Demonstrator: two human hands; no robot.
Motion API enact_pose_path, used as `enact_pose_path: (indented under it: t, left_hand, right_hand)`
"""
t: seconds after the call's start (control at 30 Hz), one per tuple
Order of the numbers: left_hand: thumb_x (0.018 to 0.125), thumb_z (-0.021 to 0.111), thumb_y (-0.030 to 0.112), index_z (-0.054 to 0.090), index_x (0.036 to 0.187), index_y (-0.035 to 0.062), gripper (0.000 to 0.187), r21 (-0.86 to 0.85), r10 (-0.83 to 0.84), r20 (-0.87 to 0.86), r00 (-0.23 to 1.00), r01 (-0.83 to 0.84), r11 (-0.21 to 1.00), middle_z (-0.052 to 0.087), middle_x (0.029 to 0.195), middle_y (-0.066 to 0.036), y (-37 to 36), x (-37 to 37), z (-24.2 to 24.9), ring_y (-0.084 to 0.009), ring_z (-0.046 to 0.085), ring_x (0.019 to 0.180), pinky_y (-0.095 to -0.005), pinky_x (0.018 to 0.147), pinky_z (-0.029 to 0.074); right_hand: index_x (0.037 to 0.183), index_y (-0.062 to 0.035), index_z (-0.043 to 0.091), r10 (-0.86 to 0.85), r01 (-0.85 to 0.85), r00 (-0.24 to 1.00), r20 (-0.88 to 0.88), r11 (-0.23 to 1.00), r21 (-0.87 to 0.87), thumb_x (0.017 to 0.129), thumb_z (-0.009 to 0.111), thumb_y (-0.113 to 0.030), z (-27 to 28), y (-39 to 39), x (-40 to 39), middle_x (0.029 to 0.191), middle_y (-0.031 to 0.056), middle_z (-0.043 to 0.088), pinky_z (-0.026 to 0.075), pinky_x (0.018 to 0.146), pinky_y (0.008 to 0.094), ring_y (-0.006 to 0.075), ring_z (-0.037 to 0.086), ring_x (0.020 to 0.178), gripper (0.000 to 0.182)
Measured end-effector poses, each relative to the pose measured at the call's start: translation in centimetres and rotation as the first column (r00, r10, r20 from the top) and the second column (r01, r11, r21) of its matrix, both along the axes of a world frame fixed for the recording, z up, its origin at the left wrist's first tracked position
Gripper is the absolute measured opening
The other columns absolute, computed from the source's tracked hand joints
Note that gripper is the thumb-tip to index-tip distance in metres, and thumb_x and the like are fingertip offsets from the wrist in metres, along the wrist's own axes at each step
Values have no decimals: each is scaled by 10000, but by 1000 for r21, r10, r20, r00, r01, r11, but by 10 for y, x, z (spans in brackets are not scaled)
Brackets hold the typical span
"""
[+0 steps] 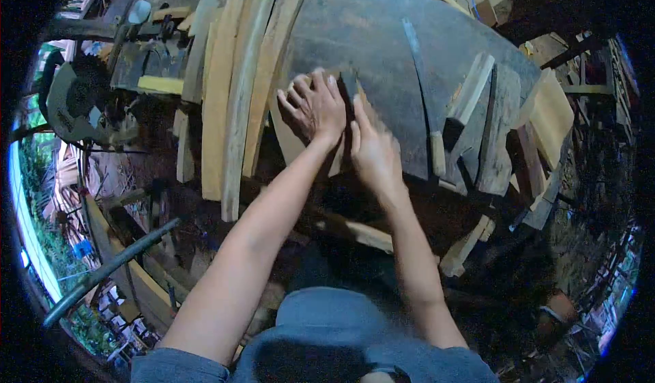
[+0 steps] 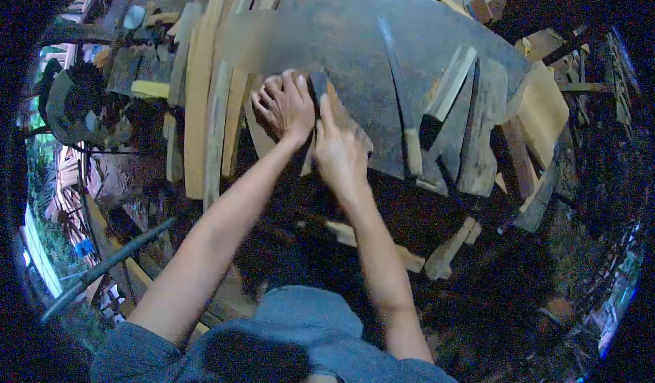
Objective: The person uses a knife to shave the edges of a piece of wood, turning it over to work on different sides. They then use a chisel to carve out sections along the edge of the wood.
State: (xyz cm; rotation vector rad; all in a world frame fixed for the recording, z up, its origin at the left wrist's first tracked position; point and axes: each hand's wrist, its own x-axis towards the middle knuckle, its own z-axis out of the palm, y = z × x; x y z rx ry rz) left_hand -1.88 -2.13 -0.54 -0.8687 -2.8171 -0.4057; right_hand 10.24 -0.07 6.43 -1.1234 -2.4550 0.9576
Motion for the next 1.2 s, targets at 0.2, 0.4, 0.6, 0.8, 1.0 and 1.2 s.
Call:
enact_pose_path:
  t: [0.2, 0.4, 0.6, 0.8, 1.0, 1.2]
  left_hand:
    - [983, 449, 365, 536, 1128, 128, 291, 52, -15, -8, 1000, 15, 999, 525, 1134, -158, 2, 0, 4, -357, 458, 1163, -579, 1126, 187]
    - [975, 462, 362, 537, 1120, 139, 277, 42, -25, -31, 999, 26, 999, 516, 1132, -144, 4, -4, 3, -345, 446, 1174, -581, 1129, 177]
    - [976, 465, 363, 551, 1116, 136, 280, 44, -17, -30, 999, 19, 999, 518, 1129, -138, 3, -3, 2, -342, 448, 1175, -564, 1123, 197]
    - [990, 458, 368, 550, 1133, 142, 283, 23, -22, -51, 998, 23, 999, 527, 1121, -140, 1, -2, 2, -339, 454, 1167, -553, 1111, 208]
    - [989, 457, 370, 555, 1120, 148, 276, -2, -13, -72, 997, 13, 1000, 528, 1126, -136, 6, -3, 1, -335, 436, 1186, -555, 1114, 190]
    - [972, 466, 382, 558, 1141, 142, 308, 60, -5, -40, 999, 8, 998, 517, 1125, -143, 3, -2, -3, -350, 427, 1197, -570, 1125, 165]
  right_hand:
    - [1467, -164, 399, -4, 8, 998, 69, 999, -48, 1004, 429, -264, -1, 2, 6, 1221, 251, 606, 514, 840, 535, 473, 623, 974, 474]
    - [1462, -164, 409, 8, 55, 981, 193, 946, -319, 1003, 441, -240, -3, 14, -9, 1334, 209, 546, 477, 936, 530, 465, 574, 1088, 466]
    - [1454, -184, 420, 52, -42, 998, 44, 978, -203, 984, 483, -269, -4, 15, 13, 817, 277, 675, 544, 725, 552, 470, 669, 756, 482]
    - [1440, -213, 451, 73, -63, 995, 64, 988, -143, 980, 489, -275, 10, 11, 10, 788, 282, 668, 537, 722, 555, 468, 666, 735, 466]
    - [1477, -233, 394, 97, -54, 986, 138, 956, -287, 999, 452, -250, 8, 14, 11, 948, 329, 637, 475, 840, 584, 524, 605, 895, 482]
    - [1437, -229, 455, 36, -30, 999, 17, 959, -283, 982, 475, -310, -12, 17, 8, 846, 303, 667, 528, 753, 575, 490, 657, 801, 463]
